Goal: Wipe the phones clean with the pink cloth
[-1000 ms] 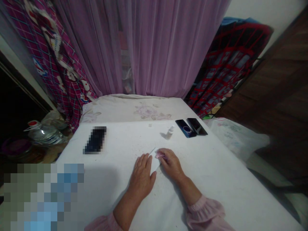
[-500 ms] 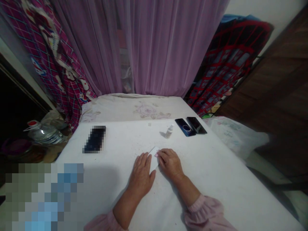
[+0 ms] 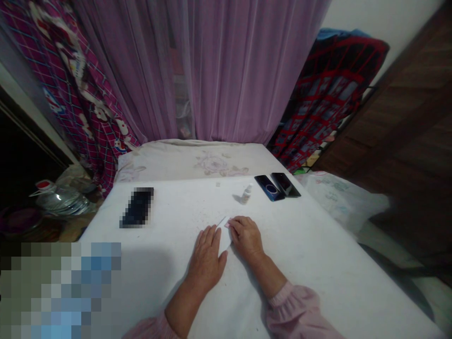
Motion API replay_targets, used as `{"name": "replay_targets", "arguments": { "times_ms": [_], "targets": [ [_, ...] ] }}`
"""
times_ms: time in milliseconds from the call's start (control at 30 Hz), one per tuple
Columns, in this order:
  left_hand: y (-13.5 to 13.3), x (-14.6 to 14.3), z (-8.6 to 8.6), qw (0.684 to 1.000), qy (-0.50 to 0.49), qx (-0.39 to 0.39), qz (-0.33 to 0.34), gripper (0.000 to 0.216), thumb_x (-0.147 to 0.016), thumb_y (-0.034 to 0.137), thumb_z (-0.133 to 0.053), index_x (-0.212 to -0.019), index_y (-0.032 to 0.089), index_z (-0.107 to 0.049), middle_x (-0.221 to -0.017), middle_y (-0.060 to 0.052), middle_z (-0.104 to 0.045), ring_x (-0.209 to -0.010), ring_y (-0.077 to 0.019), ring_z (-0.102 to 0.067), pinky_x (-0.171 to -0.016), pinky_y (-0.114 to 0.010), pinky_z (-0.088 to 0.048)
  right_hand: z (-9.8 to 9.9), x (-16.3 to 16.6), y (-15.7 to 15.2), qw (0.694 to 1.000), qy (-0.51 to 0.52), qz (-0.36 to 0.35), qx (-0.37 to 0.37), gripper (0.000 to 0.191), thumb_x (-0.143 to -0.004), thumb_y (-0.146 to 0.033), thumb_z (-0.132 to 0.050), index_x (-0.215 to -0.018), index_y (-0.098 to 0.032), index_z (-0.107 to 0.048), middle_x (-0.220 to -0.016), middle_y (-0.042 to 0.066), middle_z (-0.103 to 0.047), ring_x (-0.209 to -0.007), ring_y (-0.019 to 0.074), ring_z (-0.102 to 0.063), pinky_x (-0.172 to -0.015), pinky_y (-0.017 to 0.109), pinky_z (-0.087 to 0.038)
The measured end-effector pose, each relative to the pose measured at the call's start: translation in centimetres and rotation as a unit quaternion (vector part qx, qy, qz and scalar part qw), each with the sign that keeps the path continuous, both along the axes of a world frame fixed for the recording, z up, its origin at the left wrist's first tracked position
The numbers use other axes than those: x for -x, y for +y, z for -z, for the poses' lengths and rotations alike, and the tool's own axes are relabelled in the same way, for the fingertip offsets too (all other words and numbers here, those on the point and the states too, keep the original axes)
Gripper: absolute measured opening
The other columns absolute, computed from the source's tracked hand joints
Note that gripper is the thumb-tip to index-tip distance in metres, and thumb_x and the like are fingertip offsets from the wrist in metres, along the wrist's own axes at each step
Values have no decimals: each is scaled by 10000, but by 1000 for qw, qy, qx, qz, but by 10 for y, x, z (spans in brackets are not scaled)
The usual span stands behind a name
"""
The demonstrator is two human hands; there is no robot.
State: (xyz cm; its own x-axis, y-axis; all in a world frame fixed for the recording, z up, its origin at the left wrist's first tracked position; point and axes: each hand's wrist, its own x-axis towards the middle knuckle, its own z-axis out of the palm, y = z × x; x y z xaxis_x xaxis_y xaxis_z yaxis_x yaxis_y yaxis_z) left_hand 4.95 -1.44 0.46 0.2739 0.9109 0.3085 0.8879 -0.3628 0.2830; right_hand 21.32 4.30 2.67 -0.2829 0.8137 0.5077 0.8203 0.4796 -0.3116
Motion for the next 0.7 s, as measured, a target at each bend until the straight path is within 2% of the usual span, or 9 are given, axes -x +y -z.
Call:
{"name": "replay_targets", "arguments": {
  "times_ms": [200, 400, 500, 600, 700],
  "targets": [
    [5, 7, -7, 999, 4, 30, 31, 570, -879, 254, -495, -1423, 111, -401, -1488, -168, -453, -1398, -309, -382, -1149, -541, -312, -2, -3, -5, 1000, -3, -14, 2, 228, -898, -180, -542, -975, -243, -747, -958, 74, -705, -882, 217, -592, -765, 349, -451],
    [11, 32, -16, 992, 14, 69, 101, 561, -869, 265, -534, -1421, 245, -435, -1528, -71, -422, -1442, -286, -305, -1163, -560, -264, 2, -5, 0, 1000, 8, -5, 1, 244, -897, -158, -533, -1020, -226, -733, -1006, 70, -713, -910, 231, -589, -794, 364, -456],
    [10, 41, -20, 996, 0, 74, 54, 594, -831, 321, -614, -1397, 230, -458, -1503, -106, -446, -1413, -309, -352, -1155, -577, -260, 5, -5, 0, 1000, 23, 3, 6, 244, -892, -154, -532, -1022, -211, -730, -1019, 75, -711, -920, 232, -585, -810, 366, -454],
    [8, 43, -24, 997, -28, 69, -5, 588, -761, 364, -704, -1299, 199, -534, -1337, -124, -581, -1283, -312, -497, -1149, -567, -275, 3, -1, 1, 999, 26, 29, 18, 225, -886, -151, -541, -992, -205, -733, -1012, 72, -716, -921, 228, -582, -810, 357, -442],
    [8, 42, -24, 997, -51, 51, -22, 525, -723, 345, -735, -1208, 210, -584, -1214, -102, -626, -1190, -306, -553, -1121, -547, -329, -3, 12, -1, 999, 14, 35, 39, 192, -885, -153, -568, -961, -217, -733, -1001, 59, -722, -928, 222, -577, -797, 350, -417]
  ]
}}
